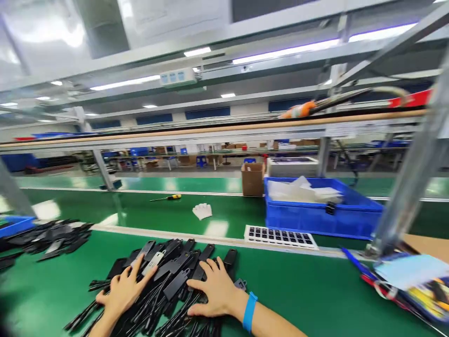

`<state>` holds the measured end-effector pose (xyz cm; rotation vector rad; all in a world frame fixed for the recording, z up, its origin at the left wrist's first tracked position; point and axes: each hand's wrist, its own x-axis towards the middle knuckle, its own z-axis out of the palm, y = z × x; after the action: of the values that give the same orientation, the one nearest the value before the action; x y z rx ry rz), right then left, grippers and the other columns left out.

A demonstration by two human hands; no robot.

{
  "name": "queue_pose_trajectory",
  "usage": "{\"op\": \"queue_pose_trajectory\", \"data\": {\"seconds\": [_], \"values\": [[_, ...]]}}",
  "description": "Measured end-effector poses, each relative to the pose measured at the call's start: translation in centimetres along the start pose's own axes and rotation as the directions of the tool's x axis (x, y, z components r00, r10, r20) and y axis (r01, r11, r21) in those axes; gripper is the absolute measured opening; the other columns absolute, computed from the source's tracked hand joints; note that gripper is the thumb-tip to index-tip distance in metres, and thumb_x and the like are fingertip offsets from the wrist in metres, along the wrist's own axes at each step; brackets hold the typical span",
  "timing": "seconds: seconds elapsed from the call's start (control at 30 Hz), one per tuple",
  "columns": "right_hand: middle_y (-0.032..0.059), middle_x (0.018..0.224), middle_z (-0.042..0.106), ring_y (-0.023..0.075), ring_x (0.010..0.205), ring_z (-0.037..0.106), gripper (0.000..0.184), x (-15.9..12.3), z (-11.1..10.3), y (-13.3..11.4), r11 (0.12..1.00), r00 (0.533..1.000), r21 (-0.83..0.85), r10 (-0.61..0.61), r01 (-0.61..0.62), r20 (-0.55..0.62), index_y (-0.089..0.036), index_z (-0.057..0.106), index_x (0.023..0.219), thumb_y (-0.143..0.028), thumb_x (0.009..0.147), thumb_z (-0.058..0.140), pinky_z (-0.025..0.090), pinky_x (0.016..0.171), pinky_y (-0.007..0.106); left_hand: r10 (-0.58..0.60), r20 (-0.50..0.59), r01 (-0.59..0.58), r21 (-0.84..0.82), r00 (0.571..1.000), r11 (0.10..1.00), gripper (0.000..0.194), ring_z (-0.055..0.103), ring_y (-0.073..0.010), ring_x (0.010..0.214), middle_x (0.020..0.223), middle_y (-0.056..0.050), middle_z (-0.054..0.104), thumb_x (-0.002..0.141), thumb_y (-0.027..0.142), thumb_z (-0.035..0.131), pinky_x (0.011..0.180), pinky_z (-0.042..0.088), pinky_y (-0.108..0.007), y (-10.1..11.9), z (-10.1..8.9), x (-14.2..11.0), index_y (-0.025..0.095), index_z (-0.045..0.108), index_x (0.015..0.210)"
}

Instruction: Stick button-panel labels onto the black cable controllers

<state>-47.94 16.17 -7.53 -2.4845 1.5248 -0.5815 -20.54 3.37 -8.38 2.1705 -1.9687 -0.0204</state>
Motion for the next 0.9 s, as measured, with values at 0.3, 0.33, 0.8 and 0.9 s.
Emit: {"op": "queue_pose_trajectory", "data": {"seconds": [0.3,0.33,0.8,0.9], "values": [[0.0097,0.118,0.059,0.0242,0.107,0.057,0.028,-7.5,-9.5,15.0,0.762,0.808,-0.269,0.569,-0.589,-0.155,-0.014,0.058,0.114,-0.030,0.092,0.055,0.047,0.091,0.047,0.503,-0.319,-0.590,-0.305,0.803,0.748,0.054,0.043,-0.0283,0.127,0.132,-0.017,0.050,0.086,0.044,0.032,0.107,0.034,-0.045,11.9,-1.1,-9.5,0.014,0.047,0.130],[0.0088,0.115,0.060,0.0233,0.102,0.059,0.027,-8.4,-9.9,16.4,0.734,0.787,-0.290,0.598,-0.614,-0.153,-0.014,0.058,0.112,-0.030,0.091,0.057,0.049,0.088,0.046,0.630,-0.259,-0.678,-0.369,0.732,0.636,0.050,0.044,-0.0245,0.127,0.134,-0.013,0.051,0.088,0.043,0.034,0.108,0.035,-0.039,13.8,-0.8,-11.7,0.018,0.048,0.129],[0.0081,0.092,0.068,0.0198,0.088,0.063,0.018,-13.9,-9.9,18.2,0.775,0.883,-0.429,0.370,-0.464,-0.288,-0.012,0.064,0.101,-0.017,0.094,0.048,0.050,0.080,0.038,0.920,0.007,-0.732,-0.603,0.392,0.316,0.047,0.040,-0.0262,0.131,0.137,0.000,0.051,0.078,0.009,0.050,0.115,0.015,-0.053,20.7,1.8,-13.5,0.036,0.063,0.113],[0.0143,0.097,0.069,0.0236,0.093,0.063,0.034,-15.9,-9.3,15.9,0.818,0.903,-0.416,0.266,-0.397,-0.337,-0.012,0.063,0.112,-0.010,0.096,0.034,0.050,0.079,0.038,0.847,-0.048,-0.602,-0.724,0.530,0.336,0.034,0.039,-0.0274,0.131,0.136,-0.007,0.052,0.084,0.027,0.050,0.115,0.019,-0.050,21.8,2.4,-13.6,0.028,0.062,0.117]]}}
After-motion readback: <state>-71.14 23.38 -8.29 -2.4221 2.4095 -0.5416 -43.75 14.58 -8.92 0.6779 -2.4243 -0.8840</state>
